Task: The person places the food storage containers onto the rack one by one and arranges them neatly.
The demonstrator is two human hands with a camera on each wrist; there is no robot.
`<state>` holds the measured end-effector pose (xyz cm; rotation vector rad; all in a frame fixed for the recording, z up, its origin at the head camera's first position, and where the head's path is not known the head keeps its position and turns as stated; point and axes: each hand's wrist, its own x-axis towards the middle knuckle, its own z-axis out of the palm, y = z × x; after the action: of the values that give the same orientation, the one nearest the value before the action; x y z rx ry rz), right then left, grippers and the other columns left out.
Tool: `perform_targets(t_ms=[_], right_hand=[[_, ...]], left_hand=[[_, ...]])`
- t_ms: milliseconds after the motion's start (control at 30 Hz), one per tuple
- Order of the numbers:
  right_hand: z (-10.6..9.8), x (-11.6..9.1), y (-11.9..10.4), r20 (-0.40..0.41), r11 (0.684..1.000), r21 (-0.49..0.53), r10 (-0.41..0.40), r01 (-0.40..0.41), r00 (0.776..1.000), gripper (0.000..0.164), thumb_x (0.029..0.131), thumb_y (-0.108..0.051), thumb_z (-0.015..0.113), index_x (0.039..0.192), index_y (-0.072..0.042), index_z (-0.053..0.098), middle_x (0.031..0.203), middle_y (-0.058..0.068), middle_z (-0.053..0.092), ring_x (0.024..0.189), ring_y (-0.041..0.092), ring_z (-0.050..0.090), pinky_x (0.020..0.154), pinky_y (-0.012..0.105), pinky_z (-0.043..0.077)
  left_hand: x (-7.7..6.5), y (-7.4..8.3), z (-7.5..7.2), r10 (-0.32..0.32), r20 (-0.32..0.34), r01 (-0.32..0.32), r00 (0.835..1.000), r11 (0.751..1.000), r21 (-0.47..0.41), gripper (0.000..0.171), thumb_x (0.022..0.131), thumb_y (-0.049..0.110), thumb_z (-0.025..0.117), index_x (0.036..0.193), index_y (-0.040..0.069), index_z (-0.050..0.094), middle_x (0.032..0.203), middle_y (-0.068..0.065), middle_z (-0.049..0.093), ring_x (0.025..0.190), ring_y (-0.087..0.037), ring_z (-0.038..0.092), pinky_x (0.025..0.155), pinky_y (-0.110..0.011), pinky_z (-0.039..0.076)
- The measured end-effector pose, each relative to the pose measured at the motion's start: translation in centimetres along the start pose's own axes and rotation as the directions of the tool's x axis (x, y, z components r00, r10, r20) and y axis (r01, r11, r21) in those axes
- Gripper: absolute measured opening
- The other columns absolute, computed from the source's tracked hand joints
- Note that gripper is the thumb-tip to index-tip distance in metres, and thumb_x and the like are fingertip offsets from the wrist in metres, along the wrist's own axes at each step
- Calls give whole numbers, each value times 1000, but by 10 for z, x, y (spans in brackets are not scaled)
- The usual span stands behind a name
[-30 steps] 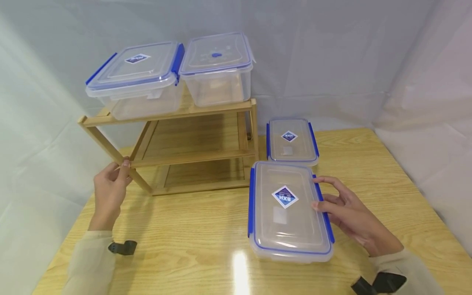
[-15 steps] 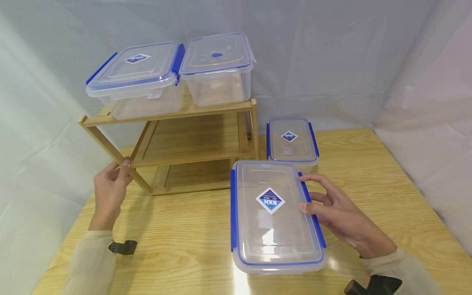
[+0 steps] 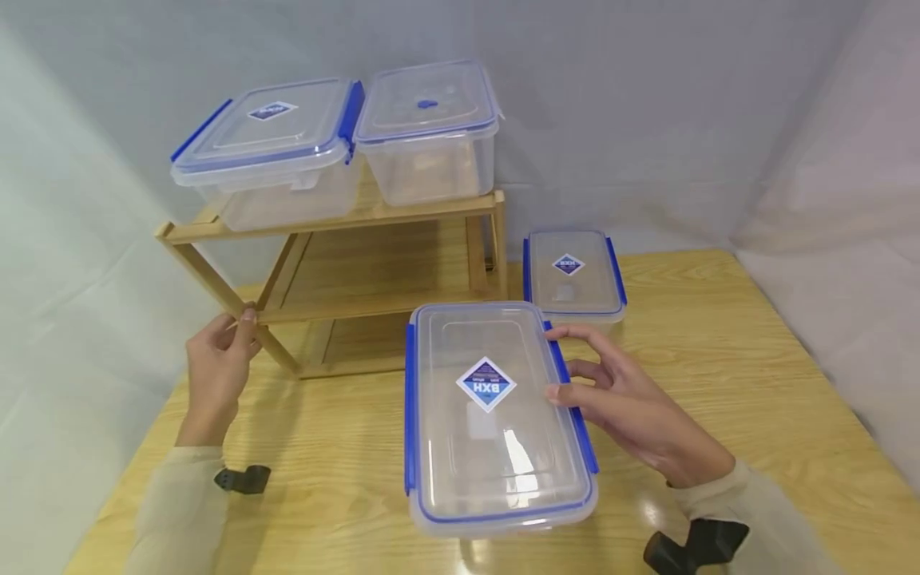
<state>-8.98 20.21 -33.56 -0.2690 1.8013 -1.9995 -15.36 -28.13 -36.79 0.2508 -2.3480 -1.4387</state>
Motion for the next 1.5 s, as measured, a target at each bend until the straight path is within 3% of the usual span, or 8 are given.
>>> perform_targets(t_ms=[200,433,633,933,1133,1500], right_hand=[[17,12,-12,25,999,1,-37,37,999,62,98,-2,65,149,-21,35,140,25,45,115,31,61,90,49,58],[42,32,-24,71,998,27,-64,62,995,61,94,-1,70,145,-18,40,135,27,49,115,34,60,90,53,57],[60,51,-33,106,997,48,-62,57,992,60,92,0,70,142,-17,42,138,28,48,119,37,59,91,58,56],[75,77,-45,137,997,70,-53,44,989,60,92,1,66,143,-17,39,132,29,55,108,35,66,88,56,58],[80,97,-53,107,998,58,-30,24,994,63,91,1,66,144,-17,39,127,28,58,99,34,70,83,53,60],[86,129,-54,6,998,24,-52,52,999,67,90,-3,71,147,-20,40,131,23,57,113,35,64,92,46,58]], left_hand=[[-1,1,1,14,-15,-14,1000,1000,-19,47,107,41,50,139,9,62,132,-17,65,119,-32,64,96,-36,56],[-1,2,1,9,-19,-9,1000,1000,-15,47,106,41,50,138,9,63,130,-19,66,118,-32,65,98,-39,55],[-1,2,2,13,-10,-13,1000,1000,-21,47,107,41,50,140,9,61,131,-18,65,118,-33,65,98,-40,55],[-1,0,1,22,-17,-22,1000,1000,-11,48,106,42,50,138,8,63,129,-17,67,116,-32,66,97,-36,56],[-1,0,0,26,-19,-26,999,1000,-3,47,107,42,49,138,10,64,131,-15,66,118,-30,65,93,-30,57],[0,0,2,15,-29,-16,999,999,-43,46,107,37,51,137,5,63,130,-19,66,118,-30,65,97,-34,55]])
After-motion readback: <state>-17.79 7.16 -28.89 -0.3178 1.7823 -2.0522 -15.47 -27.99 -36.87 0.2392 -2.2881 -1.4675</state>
